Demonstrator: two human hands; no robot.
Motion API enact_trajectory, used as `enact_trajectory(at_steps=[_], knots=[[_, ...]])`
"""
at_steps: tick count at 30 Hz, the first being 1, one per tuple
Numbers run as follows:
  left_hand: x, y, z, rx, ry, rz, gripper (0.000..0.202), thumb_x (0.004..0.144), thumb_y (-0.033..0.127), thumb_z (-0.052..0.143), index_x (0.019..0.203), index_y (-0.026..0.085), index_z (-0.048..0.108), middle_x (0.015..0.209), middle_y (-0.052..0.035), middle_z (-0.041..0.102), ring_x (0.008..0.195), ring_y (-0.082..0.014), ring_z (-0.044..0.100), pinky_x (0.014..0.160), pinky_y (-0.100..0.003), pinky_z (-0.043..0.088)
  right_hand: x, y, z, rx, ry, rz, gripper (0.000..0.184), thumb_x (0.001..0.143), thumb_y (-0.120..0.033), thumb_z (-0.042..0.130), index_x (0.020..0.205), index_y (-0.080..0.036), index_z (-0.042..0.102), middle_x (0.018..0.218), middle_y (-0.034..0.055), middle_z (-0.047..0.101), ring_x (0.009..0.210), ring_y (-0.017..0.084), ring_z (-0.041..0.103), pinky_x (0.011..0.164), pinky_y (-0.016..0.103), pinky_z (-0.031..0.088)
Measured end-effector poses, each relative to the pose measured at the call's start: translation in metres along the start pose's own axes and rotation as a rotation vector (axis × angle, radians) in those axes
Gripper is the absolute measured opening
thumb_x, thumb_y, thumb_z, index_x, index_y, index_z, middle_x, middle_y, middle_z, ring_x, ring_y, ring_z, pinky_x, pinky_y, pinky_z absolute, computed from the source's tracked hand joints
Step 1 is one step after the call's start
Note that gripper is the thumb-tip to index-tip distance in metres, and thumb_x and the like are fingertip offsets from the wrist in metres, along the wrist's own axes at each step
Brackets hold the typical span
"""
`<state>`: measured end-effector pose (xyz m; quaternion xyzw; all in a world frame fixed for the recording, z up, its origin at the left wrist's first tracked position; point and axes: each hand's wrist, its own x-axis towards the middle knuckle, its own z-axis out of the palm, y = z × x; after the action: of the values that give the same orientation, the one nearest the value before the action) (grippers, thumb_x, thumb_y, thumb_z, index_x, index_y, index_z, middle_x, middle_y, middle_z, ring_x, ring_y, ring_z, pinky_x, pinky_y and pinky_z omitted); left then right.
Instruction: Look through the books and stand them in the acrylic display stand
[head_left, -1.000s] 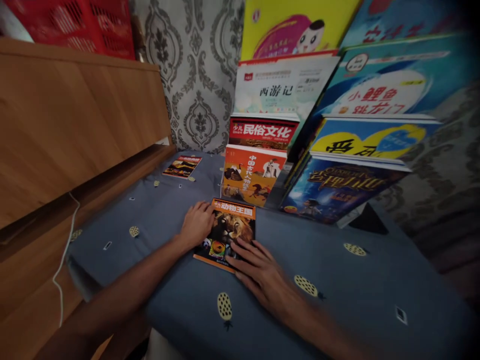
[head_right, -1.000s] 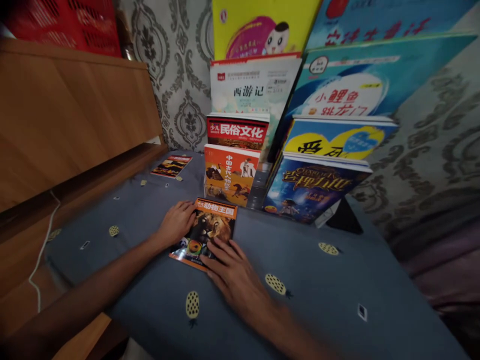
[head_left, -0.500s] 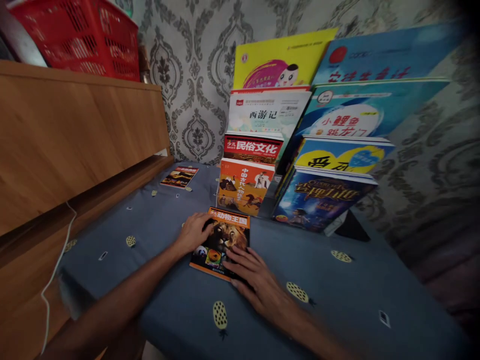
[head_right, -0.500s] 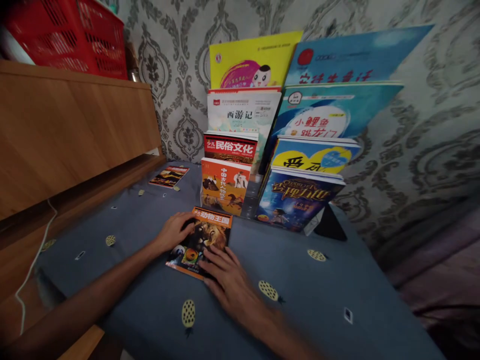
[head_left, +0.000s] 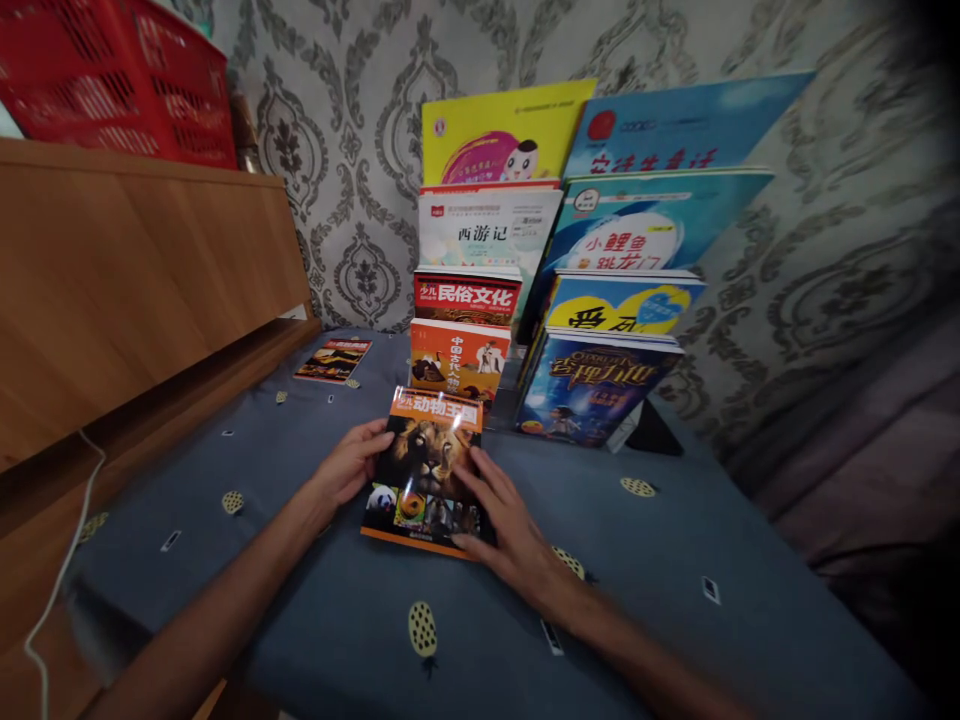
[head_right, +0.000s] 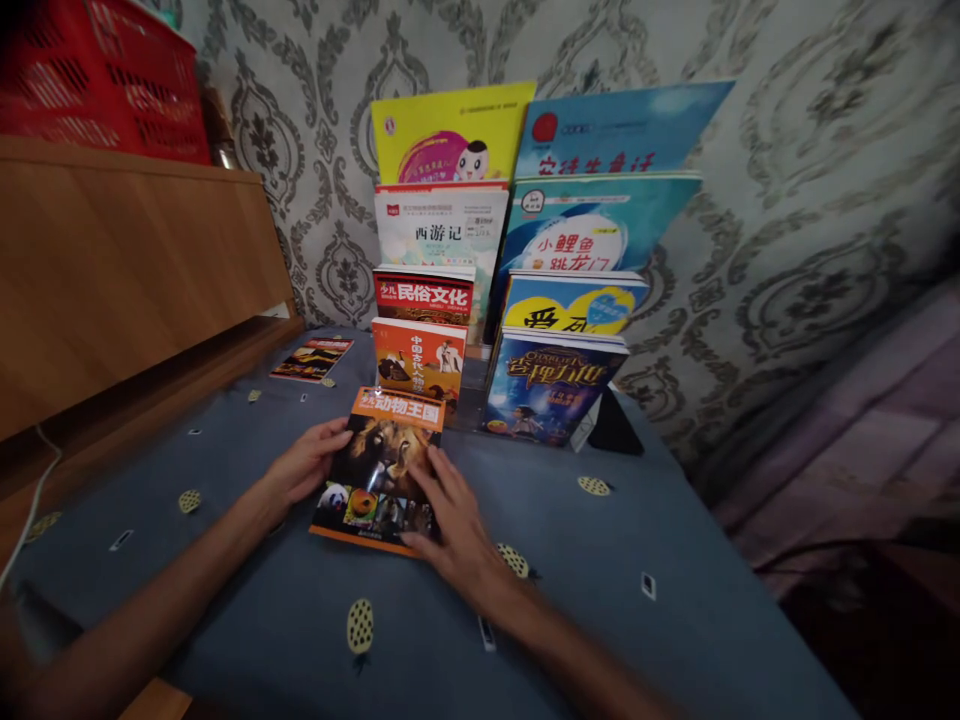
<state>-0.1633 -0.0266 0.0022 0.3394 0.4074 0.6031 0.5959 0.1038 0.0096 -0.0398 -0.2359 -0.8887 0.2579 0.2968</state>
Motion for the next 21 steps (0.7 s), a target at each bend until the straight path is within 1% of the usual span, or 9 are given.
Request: enact_trajectory(at_steps=[2, 4, 7, 8, 10, 13, 15, 18, 21], knots=[[-0.002, 0.003, 0.002, -0.029, -0.035, 0.028, 0.042, 0.067, 0.025, 0.088, 0.104, 0.014, 0.071, 0.096, -0.0072, 0.078, 0.076, -0.0162, 0.073, 0.073, -0.024, 0.059, 0.002, 0.002, -0.002, 0.052, 0.11, 0.075, 0.089, 0.086, -0.037, 0.072, 0.159, -0.032, 0.021, 0.165, 0.0128, 0.026, 0.15, 0.034, 0.029, 0.116, 0.06, 0.036], [-0.006, 0.006, 0.003, -0.034, -0.089, 0.038, 0.043, 0.07, 0.027, 0.087, 0.108, 0.016, 0.071, 0.099, -0.0071, 0.078, 0.081, -0.0176, 0.074, 0.076, -0.025, 0.059, 0.004, 0.001, -0.005, 0.143, 0.154, 0.124, 0.092, 0.086, -0.038, 0.071, 0.16, -0.029, 0.017, 0.152, 0.016, 0.047, 0.136, 0.034, 0.051, 0.105, 0.058, 0.049], [-0.014, 0.015, 0.001, 0.013, -0.201, 0.07, 0.043, 0.072, 0.033, 0.086, 0.11, 0.018, 0.072, 0.101, -0.0073, 0.078, 0.088, -0.0213, 0.075, 0.083, -0.031, 0.059, 0.003, -0.008, -0.008, 0.209, 0.105, 0.099, 0.054, 0.096, -0.036, 0.058, 0.147, -0.025, 0.043, 0.112, 0.0093, 0.072, 0.098, 0.027, 0.071, 0.084, 0.046, 0.061], [-0.017, 0.019, -0.001, 0.048, -0.247, 0.09, 0.042, 0.071, 0.035, 0.087, 0.107, 0.018, 0.074, 0.099, -0.0071, 0.079, 0.088, -0.0223, 0.075, 0.084, -0.032, 0.059, 0.003, -0.012, -0.01, 0.188, 0.109, 0.065, 0.042, 0.099, -0.035, 0.053, 0.139, -0.025, 0.051, 0.103, 0.0075, 0.073, 0.092, 0.025, 0.071, 0.082, 0.043, 0.061], [-0.022, 0.028, -0.004, 0.138, -0.368, 0.143, 0.036, 0.069, 0.041, 0.087, 0.097, 0.019, 0.077, 0.094, -0.0071, 0.079, 0.089, -0.0252, 0.075, 0.087, -0.037, 0.058, 0.001, -0.019, -0.013, 0.127, 0.162, -0.028, 0.034, 0.101, -0.03, 0.048, 0.133, -0.026, 0.056, 0.104, 0.0078, 0.072, 0.094, 0.024, 0.07, 0.085, 0.041, 0.06], [-0.025, 0.04, -0.007, 0.298, -0.581, 0.215, 0.025, 0.074, 0.044, 0.083, 0.083, 0.021, 0.08, 0.093, -0.0087, 0.08, 0.096, -0.0291, 0.074, 0.1, -0.048, 0.051, 0.001, -0.025, -0.018, 0.125, 0.183, -0.145, 0.042, 0.101, -0.02, 0.039, 0.141, -0.029, 0.051, 0.129, 0.01, 0.064, 0.118, 0.024, 0.063, 0.1, 0.043, 0.055], [-0.024, 0.041, -0.006, 0.374, -0.674, 0.211, 0.02, 0.081, 0.041, 0.078, 0.085, 0.022, 0.081, 0.098, -0.0103, 0.079, 0.102, -0.0293, 0.072, 0.107, -0.05, 0.045, 0.0, -0.026, -0.02, 0.163, 0.126, -0.156, 0.045, 0.1, -0.017, 0.04, 0.142, -0.031, 0.05, 0.134, 0.0086, 0.062, 0.123, 0.022, 0.06, 0.103, 0.042, 0.053], [-0.022, 0.036, -0.005, 0.411, -0.725, 0.131, 0.016, 0.085, 0.034, 0.074, 0.093, 0.021, 0.081, 0.104, -0.012, 0.078, 0.106, -0.0283, 0.07, 0.104, -0.047, 0.047, -0.001, -0.025, -0.02, 0.201, 0.039, -0.112, 0.048, 0.098, -0.017, 0.046, 0.143, -0.032, 0.05, 0.128, 0.0073, 0.065, 0.119, 0.021, 0.061, 0.102, 0.042, 0.053], [-0.019, 0.031, -0.007, 0.386, -0.697, 0.103, 0.015, 0.086, 0.031, 0.073, 0.093, 0.02, 0.08, 0.104, -0.0118, 0.077, 0.105, -0.0278, 0.071, 0.099, -0.044, 0.051, -0.002, -0.022, -0.018, 0.238, 0.029, -0.072, 0.052, 0.095, -0.017, 0.048, 0.145, -0.03, 0.047, 0.13, 0.0085, 0.064, 0.12, 0.023, 0.061, 0.105, 0.045, 0.051]])
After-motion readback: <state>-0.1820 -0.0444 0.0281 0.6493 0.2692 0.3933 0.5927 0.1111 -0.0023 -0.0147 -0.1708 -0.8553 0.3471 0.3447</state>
